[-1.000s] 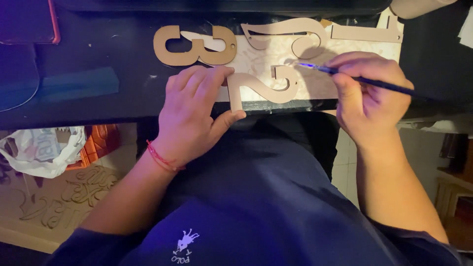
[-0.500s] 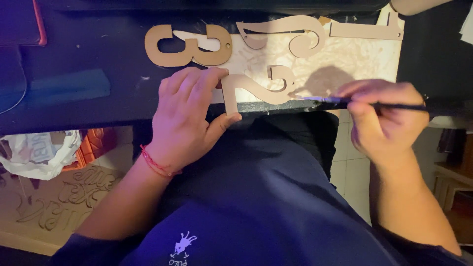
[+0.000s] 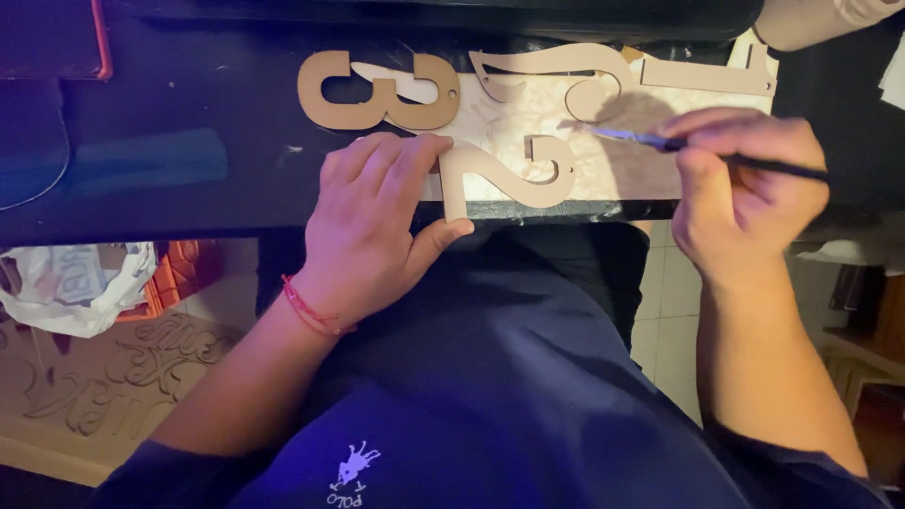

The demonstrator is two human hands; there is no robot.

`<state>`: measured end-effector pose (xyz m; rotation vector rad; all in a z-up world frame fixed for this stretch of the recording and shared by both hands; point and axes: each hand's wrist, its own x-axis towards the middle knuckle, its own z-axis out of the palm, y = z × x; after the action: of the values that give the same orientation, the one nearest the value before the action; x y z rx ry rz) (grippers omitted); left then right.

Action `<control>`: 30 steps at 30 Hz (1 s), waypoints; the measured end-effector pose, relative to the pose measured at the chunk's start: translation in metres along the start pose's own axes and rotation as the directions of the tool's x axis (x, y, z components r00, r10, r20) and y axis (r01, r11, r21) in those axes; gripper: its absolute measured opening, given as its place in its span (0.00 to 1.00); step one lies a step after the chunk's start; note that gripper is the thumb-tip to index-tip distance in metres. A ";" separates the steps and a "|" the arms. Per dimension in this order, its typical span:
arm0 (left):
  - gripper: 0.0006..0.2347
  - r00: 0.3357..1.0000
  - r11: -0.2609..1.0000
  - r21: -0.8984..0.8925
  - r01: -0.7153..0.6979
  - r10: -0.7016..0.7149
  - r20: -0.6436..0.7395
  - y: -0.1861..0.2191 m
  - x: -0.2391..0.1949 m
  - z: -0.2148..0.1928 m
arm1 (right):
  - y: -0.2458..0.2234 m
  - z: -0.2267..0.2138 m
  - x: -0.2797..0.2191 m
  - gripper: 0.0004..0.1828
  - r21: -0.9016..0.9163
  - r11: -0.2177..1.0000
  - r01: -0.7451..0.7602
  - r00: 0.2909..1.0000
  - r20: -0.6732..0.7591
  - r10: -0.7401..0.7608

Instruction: Applying paint or glue to wooden number and decorative cutouts using a paintbrush at a desk.

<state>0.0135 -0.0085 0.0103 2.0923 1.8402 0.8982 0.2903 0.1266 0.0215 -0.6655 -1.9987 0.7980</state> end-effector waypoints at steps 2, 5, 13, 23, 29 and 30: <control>0.25 1.000 1.000 -0.009 -0.008 0.008 -0.014 0.001 0.000 -0.002 | 0.007 -0.002 -0.008 0.10 0.009 0.999 0.036 0.999 0.031 -0.036; 0.24 1.000 1.000 -0.012 -0.015 0.015 -0.020 0.000 -0.001 -0.001 | -0.001 -0.002 -0.019 0.09 -0.022 0.999 0.048 0.995 0.093 -0.046; 0.24 0.998 0.999 -0.010 -0.035 0.034 -0.050 0.000 -0.001 0.000 | -0.016 0.003 -0.021 0.12 -0.111 0.988 0.104 0.992 -0.058 -0.111; 0.24 0.998 1.000 -0.010 -0.022 0.021 -0.053 -0.003 -0.005 0.001 | -0.042 0.031 0.015 0.08 -0.205 0.977 0.066 0.986 0.160 -0.033; 0.26 0.998 1.000 -0.011 -0.021 0.020 -0.057 -0.007 -0.007 0.003 | -0.034 0.005 0.007 0.08 -0.273 0.960 -0.062 0.997 0.018 0.069; 0.26 0.999 1.000 -0.003 -0.013 0.013 -0.043 -0.006 -0.007 0.003 | -0.033 -0.003 0.006 0.07 -0.398 0.913 -0.085 0.991 0.060 0.118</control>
<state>0.0102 -0.0129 0.0024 2.1014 1.8467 0.9561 0.2850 0.1099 0.0499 -0.9894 -2.2406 0.4854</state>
